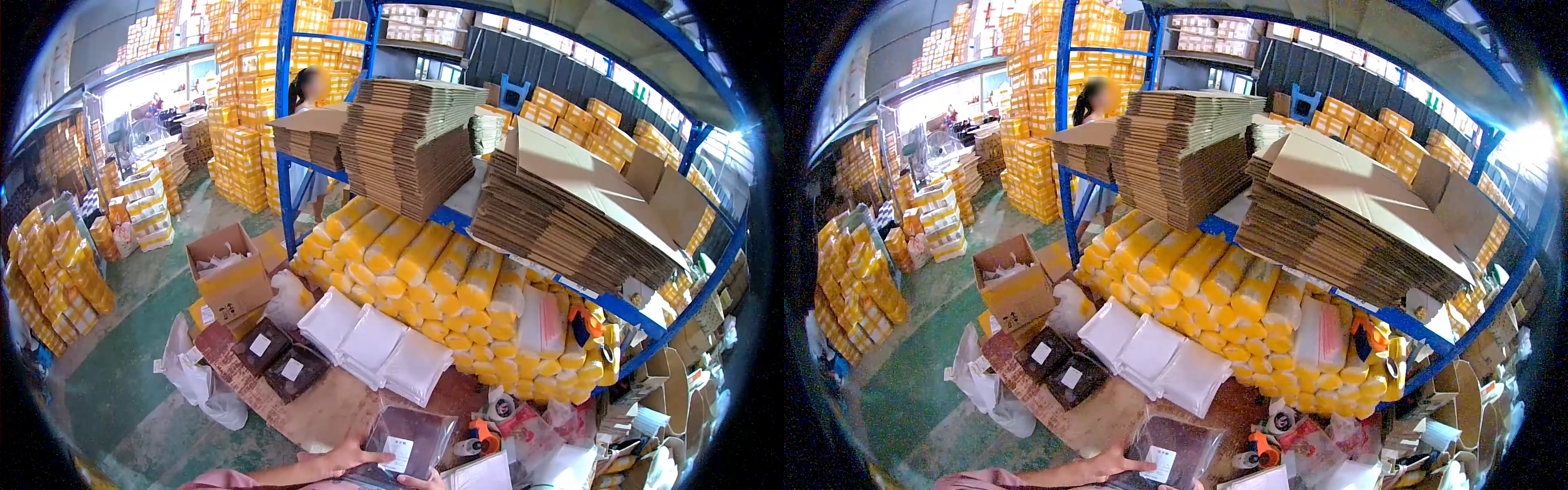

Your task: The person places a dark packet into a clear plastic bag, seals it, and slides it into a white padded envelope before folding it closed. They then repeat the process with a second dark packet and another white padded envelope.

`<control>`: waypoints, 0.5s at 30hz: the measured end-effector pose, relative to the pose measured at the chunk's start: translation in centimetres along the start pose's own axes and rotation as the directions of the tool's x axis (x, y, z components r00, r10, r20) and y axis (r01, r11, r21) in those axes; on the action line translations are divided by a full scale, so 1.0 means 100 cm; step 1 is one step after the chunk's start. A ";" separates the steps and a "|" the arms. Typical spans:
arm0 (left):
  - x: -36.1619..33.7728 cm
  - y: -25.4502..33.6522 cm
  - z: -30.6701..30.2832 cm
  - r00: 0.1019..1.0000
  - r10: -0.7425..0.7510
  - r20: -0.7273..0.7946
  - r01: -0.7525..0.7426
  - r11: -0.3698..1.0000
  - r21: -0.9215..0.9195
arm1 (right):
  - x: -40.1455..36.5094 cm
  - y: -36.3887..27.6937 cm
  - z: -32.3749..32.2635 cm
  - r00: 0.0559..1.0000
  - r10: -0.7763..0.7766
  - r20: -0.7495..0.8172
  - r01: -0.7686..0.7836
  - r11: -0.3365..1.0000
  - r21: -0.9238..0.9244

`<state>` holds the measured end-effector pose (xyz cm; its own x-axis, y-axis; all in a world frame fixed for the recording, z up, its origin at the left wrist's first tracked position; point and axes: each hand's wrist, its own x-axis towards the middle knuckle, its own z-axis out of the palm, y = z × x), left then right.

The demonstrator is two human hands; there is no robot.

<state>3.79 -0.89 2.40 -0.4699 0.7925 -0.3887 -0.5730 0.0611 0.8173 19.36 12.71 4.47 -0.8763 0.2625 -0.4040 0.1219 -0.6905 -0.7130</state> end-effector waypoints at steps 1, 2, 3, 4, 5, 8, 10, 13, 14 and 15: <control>0.004 -0.001 -0.005 0.994 -0.099 -0.034 0.101 0.994 0.048 | -0.003 -0.009 0.013 1.000 -0.008 -0.019 0.008 1.000 0.026; 0.007 -0.001 -0.008 0.978 -0.197 -0.072 0.203 0.975 0.093 | -0.006 -0.014 0.021 0.999 -0.014 -0.040 0.016 0.998 0.053; 0.007 -0.002 -0.009 0.949 -0.293 -0.114 0.307 0.943 0.131 | -0.003 -0.013 0.013 0.993 0.101 -0.061 -0.102 0.995 0.000; 0.004 -0.006 -0.012 0.981 -0.163 0.108 0.168 0.985 -0.045 | 0.006 -0.012 -0.004 0.973 0.215 -0.088 -0.219 0.974 -0.050; 0.012 -0.014 -0.016 0.951 -0.306 0.031 0.307 0.951 -0.025 | 0.016 -0.007 -0.020 0.939 0.323 -0.118 -0.334 0.937 -0.097; 0.044 -0.045 -0.041 0.801 -0.562 0.207 0.598 0.744 -0.298 | 0.028 0.004 -0.018 0.896 0.423 -0.131 -0.404 0.902 0.151; 0.024 -0.033 -0.043 0.857 -0.382 0.345 0.485 0.824 -0.292 | -0.012 -0.040 0.032 0.970 0.221 -0.103 -0.214 0.974 0.068; 0.001 -0.017 -0.047 0.924 -0.063 0.378 0.057 0.998 0.026 | -0.007 -0.023 0.031 0.988 0.154 -0.032 -0.154 0.988 -0.002; 0.000 -0.014 -0.050 0.921 -0.050 0.385 0.004 0.993 0.119 | -0.003 -0.016 0.026 0.988 0.155 -0.025 -0.156 0.988 -0.019; 0.001 -0.015 -0.050 0.922 -0.055 0.384 -0.001 0.989 0.145 | 0.000 -0.011 0.022 0.987 0.161 -0.020 -0.161 0.986 -0.030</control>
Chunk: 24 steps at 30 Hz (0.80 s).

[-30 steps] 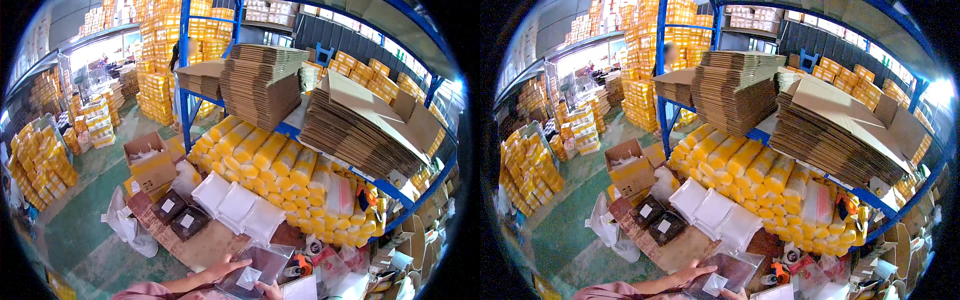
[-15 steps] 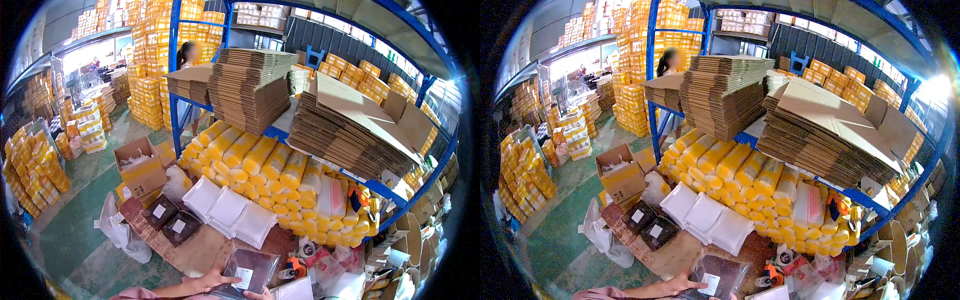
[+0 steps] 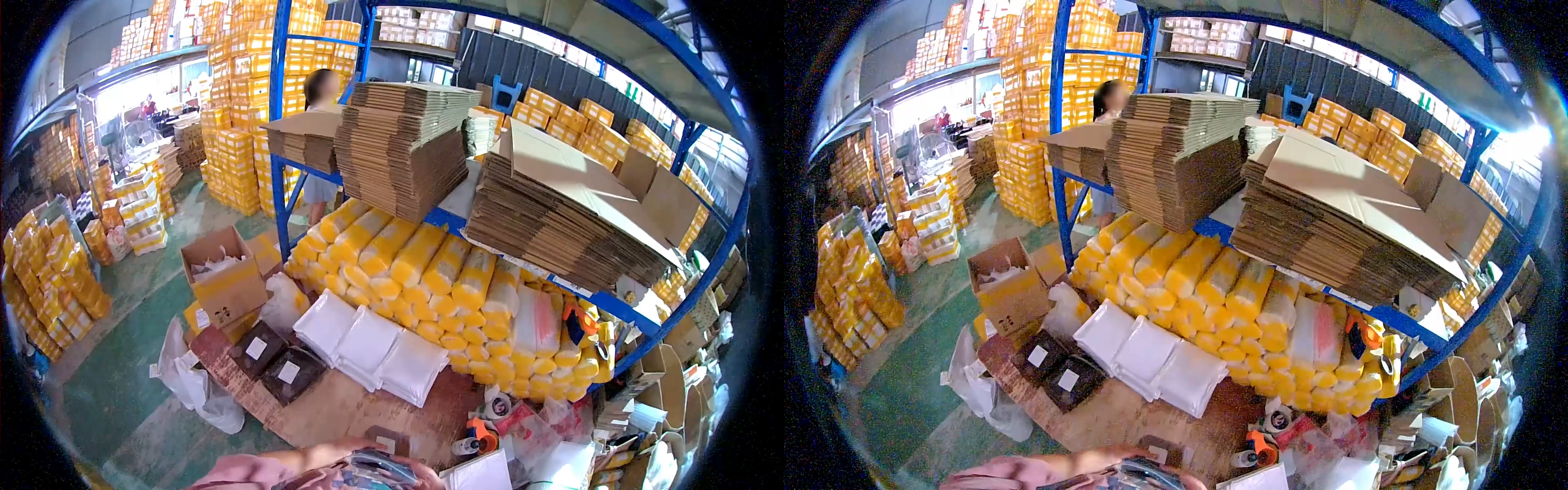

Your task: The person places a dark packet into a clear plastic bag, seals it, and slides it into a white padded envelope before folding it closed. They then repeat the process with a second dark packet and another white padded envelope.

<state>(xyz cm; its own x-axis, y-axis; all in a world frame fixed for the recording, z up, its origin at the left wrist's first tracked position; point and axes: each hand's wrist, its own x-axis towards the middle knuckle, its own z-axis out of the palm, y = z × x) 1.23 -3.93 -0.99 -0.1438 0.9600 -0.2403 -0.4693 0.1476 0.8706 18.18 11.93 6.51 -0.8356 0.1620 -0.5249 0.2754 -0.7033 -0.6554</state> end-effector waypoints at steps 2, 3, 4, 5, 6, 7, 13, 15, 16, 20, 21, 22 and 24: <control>0.001 -0.002 0.000 1.000 -0.012 -0.002 0.012 0.999 0.052 | 0.007 0.007 -0.006 1.000 0.005 0.002 -0.005 1.000 -0.019; 0.010 -0.034 -0.011 0.995 -0.095 0.010 0.096 0.990 -0.103 | 0.009 0.011 -0.009 1.000 0.004 0.000 -0.004 0.999 -0.033; 0.020 -0.065 -0.023 0.984 -0.175 0.034 0.178 0.951 -0.253 | 0.012 0.012 -0.010 1.000 0.002 -0.001 -0.002 0.999 -0.040; 0.013 -0.064 -0.022 0.983 -0.182 0.021 0.182 0.955 -0.233 | 0.013 0.017 -0.014 1.000 0.002 -0.004 -0.002 0.999 -0.047; 0.007 -0.049 -0.018 0.986 -0.167 -0.003 0.163 0.969 -0.184 | 0.015 0.018 -0.016 1.000 0.000 -0.007 0.000 0.999 -0.053; 0.002 -0.040 -0.015 0.987 -0.157 -0.024 0.152 0.977 -0.149 | 0.018 0.018 -0.015 1.000 0.003 -0.007 -0.004 0.998 -0.055; 0.011 -0.005 0.001 0.985 -0.087 -0.152 0.078 0.995 -0.062 | 0.025 0.024 -0.020 0.999 0.018 -0.027 -0.019 0.998 -0.056; 0.014 0.000 0.003 0.984 -0.062 -0.165 0.054 0.997 -0.056 | 0.027 0.025 -0.021 0.999 0.015 -0.034 -0.017 0.998 -0.062; 0.014 0.003 0.003 0.985 -0.048 -0.167 0.040 0.998 -0.052 | 0.027 0.026 -0.021 0.999 0.018 -0.034 -0.020 0.998 -0.056; 0.011 0.007 0.001 0.985 -0.004 -0.172 -0.005 0.999 -0.048 | 0.031 0.028 -0.024 0.999 0.010 -0.047 -0.013 0.998 -0.061; 0.010 0.008 0.001 0.985 0.004 -0.175 -0.013 0.999 -0.046 | 0.031 0.029 -0.024 0.999 0.012 -0.047 -0.014 0.998 -0.059; 0.008 0.009 -0.001 0.985 0.009 -0.175 -0.018 0.999 -0.049 | 0.032 0.029 -0.025 0.999 0.010 -0.050 -0.013 0.998 -0.059; 0.004 0.008 -0.003 0.983 0.018 -0.181 -0.026 0.999 -0.044 | 0.033 0.032 -0.025 0.998 0.011 -0.054 -0.014 0.999 -0.052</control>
<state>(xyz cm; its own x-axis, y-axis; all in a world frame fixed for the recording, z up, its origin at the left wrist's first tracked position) 0.55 -3.54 -0.54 -0.3078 0.9034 -0.2987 -0.5037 0.1117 0.8567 17.52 12.00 1.35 -0.8058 0.1915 -0.5604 0.3109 -0.6687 -0.6755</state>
